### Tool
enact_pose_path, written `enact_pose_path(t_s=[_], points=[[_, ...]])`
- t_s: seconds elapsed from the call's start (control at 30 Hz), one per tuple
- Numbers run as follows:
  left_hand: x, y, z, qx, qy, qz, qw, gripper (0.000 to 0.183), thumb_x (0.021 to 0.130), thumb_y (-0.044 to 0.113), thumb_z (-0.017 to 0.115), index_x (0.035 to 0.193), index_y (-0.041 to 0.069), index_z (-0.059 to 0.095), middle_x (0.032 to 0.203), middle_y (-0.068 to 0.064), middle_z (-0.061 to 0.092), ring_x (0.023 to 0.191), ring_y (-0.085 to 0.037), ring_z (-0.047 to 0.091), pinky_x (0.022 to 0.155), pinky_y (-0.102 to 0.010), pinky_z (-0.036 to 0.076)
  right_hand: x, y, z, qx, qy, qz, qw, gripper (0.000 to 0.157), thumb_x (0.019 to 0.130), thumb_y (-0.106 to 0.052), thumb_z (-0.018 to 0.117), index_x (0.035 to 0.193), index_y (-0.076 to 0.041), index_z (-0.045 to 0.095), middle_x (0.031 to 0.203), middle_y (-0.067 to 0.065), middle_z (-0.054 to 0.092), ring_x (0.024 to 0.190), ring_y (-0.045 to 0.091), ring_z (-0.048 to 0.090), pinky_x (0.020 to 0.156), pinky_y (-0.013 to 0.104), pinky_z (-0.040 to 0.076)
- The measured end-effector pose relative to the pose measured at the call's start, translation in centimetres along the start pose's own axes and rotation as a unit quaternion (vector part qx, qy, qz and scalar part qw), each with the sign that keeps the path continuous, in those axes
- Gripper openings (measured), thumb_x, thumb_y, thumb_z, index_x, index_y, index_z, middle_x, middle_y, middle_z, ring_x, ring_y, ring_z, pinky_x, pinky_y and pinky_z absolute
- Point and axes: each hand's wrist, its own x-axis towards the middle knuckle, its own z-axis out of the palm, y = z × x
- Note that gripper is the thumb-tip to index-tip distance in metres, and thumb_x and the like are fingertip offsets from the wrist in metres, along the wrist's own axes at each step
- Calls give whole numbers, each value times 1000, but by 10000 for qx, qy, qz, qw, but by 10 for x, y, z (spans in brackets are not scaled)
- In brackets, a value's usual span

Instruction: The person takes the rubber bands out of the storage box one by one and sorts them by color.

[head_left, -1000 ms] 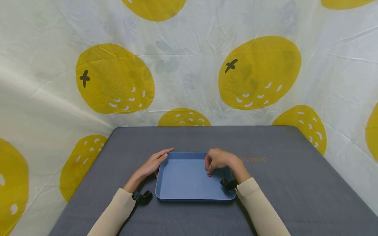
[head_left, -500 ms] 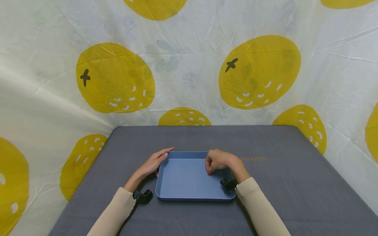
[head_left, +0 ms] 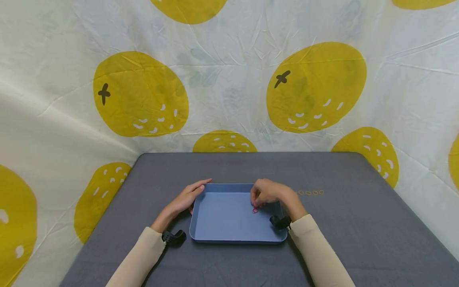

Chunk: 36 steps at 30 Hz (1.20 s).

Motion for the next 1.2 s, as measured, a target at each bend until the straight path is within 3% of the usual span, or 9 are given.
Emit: enact_pose_path(t_s=[0.67,0.97,1.2], points=[[1,-3,0,18,20,0,10000,38,105,35,37,142,40,42,141,-6,48,43,-24,53,39,-41,49,-2,3,-2,139,243,-87,9996,13,84,-1,68,74,-9,72,69,1,68,64,18,64,57,26,51],[-1,-1,0,104,53,9,9999,39,106,32,36,143,41,42,141,-5,48,43,-24,53,40,-43,50,-3,1,-3,352,182,-207,9990,11,85,0,68,77,-7,71,72,4,68,66,18,66,64,36,57],[0,-1,0,117,55,-8,9999,39,106,32,37,143,40,42,142,-5,47,43,-24,53,40,-44,50,-4,2,-3,343,181,-208,9990,11,86,-1,68,77,-7,71,73,3,68,67,17,66,64,34,57]])
